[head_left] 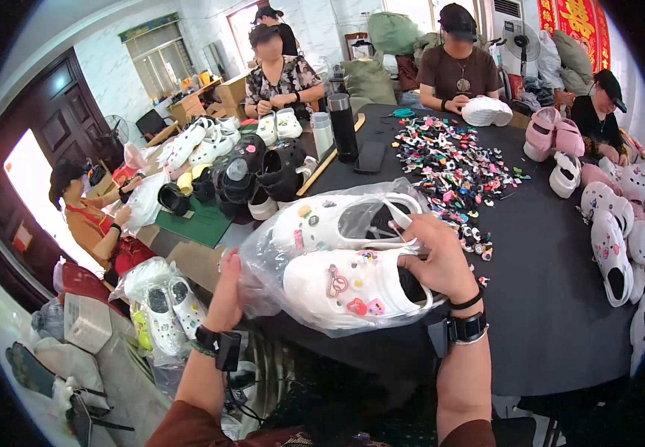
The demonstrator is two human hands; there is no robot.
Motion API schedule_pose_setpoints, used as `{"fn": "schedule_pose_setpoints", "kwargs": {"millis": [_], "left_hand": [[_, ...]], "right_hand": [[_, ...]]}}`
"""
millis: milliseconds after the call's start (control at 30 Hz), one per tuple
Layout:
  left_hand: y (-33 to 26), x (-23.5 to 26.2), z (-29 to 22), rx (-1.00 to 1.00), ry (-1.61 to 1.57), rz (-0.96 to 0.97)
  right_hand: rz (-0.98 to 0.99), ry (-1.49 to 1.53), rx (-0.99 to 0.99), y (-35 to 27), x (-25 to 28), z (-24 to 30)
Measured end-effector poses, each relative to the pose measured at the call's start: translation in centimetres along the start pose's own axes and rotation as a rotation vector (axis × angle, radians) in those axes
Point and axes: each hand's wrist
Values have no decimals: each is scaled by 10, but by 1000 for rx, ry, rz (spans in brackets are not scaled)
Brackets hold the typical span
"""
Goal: Attaching decorative charms into the holes of clogs.
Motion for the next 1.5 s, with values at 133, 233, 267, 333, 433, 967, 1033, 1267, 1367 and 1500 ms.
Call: {"fn": "schedule_pose_setpoints", "kwargs": {"millis": [133,233,267,333,433,967,1033,1267,1367,1500], "left_hand": [[-5,-10,11,341,-512,297],[2,-6,26,439,-324,221],[2,-1,29,347,-283,233],[3,6,32,301,-269,230],[1,11,21,157,-158,111],[5,-3,-19,-298,-146,-328],[5,-8,-20,-322,-47,-360],[10,-5,-30,-423,86,-368],[14,2,-18,-483,267,-411],[5,6,15,-650,807,-335]], "right_hand": [[23,56,72,-1,-12,5],[52,108,76,1,-12,9],[60,117,69,0,-9,11],[63,126,61,0,-6,12],[44,176,61,-1,-4,10],[-100,117,-3,-3,-2,-10],[-128,95,-38,-5,0,-14],[-68,200,-81,-6,6,-18],[-68,160,-165,-7,5,-18],[-87,125,-212,-7,8,-22]]}}
Point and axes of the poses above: each hand's wrist, its own y-axis towards the middle knuckle, its own x-axis out of the back of the hand, z = x × y, and after that the axes turned 2 degrees about -z, right-handed
